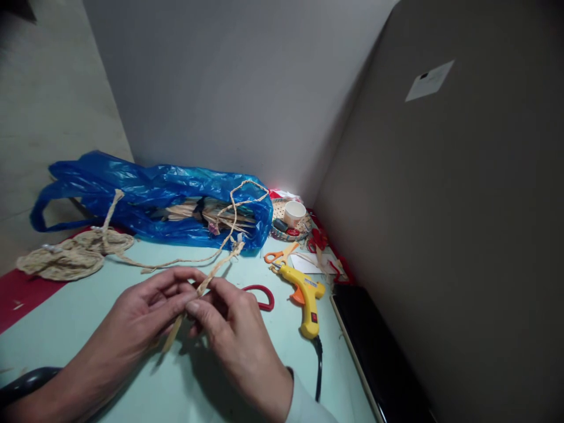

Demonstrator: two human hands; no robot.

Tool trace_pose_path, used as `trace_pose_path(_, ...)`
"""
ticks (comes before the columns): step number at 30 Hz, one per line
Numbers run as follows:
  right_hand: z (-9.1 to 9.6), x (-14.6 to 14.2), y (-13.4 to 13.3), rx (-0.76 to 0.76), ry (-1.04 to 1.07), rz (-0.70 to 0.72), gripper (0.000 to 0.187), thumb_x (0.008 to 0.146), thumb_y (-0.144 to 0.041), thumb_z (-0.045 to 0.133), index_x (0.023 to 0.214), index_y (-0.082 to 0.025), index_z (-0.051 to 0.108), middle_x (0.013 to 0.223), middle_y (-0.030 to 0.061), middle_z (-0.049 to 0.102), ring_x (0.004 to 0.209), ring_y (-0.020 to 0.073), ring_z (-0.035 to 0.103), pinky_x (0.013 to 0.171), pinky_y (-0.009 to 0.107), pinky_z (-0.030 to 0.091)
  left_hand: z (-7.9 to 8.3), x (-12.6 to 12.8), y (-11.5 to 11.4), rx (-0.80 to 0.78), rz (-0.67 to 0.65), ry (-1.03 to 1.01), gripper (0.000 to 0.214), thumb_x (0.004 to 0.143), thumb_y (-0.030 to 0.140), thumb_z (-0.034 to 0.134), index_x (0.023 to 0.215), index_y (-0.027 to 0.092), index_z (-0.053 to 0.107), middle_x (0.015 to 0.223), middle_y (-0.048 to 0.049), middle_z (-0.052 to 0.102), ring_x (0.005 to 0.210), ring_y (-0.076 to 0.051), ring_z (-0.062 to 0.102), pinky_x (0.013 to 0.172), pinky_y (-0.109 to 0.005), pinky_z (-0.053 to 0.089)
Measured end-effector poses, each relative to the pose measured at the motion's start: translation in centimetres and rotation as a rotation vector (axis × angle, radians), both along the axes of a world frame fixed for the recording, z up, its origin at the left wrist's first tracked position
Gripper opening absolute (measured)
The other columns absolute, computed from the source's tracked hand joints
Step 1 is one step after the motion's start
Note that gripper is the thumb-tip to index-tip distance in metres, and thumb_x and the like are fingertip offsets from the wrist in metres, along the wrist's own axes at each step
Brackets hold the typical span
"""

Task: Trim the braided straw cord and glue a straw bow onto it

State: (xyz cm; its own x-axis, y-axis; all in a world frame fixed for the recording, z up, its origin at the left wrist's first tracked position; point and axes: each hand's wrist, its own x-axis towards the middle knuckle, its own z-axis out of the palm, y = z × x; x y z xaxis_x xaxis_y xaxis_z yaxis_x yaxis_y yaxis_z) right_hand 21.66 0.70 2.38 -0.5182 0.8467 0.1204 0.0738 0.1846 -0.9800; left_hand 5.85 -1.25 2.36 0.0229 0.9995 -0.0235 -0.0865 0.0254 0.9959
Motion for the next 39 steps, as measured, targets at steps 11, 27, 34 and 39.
trace_pose_path(11, 0.9, -0.2, -0.9, 0.259, -0.200, -0.233, 0.025, 0.098, -0.023, 0.053, 0.074, -0.019, 0.058, 0.074, -0.0008, 0.062, 0.074, 0.0140, 0.055, 0.066, 0.025, 0.036, 0.3, 0.1, -1.1, 0.224, 0.060, 0.385, 0.014, 0.094, 0.032, 0.053, 0.108, 0.030, 0.054, 0.088, 0.0029, 0.071, 0.085, -0.018, 0.070, 0.073, -0.027, 0.050)
trace_pose_path(27, -0.2, -0.6, -0.5, -0.281, 0.209, -0.263, 0.030, 0.086, -0.043, 0.068, 0.086, -0.015, 0.080, 0.045, -0.0058, 0.046, 0.041, 0.0044, 0.026, 0.041, 0.021, 0.016, -0.5, 1.0, -2.0, 1.271, 0.205, 1.117, 0.024, 0.090, -0.001, 0.045, 0.084, 0.017, 0.060, 0.068, -0.0060, 0.070, 0.066, -0.021, 0.068, 0.064, -0.030, 0.055)
trace_pose_path(34, -0.5, -0.9, 0.0, -0.337, 0.356, -0.274, 0.024, 0.083, -0.036, 0.070, 0.074, -0.014, 0.075, 0.054, -0.0041, 0.049, 0.046, 0.0058, 0.031, 0.044, 0.021, 0.023, -1.4, 1.4, -2.0, 1.251, 0.140, 1.202, 0.018, 0.093, 0.007, 0.051, 0.105, 0.005, 0.065, 0.083, -0.0131, 0.075, 0.078, -0.025, 0.070, 0.074, -0.036, 0.056)
trace_pose_path(39, -0.1, -0.6, -0.4, -0.141, 0.229, -0.320, 0.035, 0.089, -0.038, 0.063, 0.061, -0.017, 0.064, 0.060, -0.0018, 0.056, 0.052, 0.0094, 0.043, 0.048, 0.022, 0.030, -0.3, 0.3, -1.3, 0.679, 0.247, 0.686, 0.008, 0.093, 0.019, 0.060, 0.093, 0.022, 0.067, 0.088, -0.0013, 0.068, 0.085, -0.017, 0.063, 0.077, -0.027, 0.047)
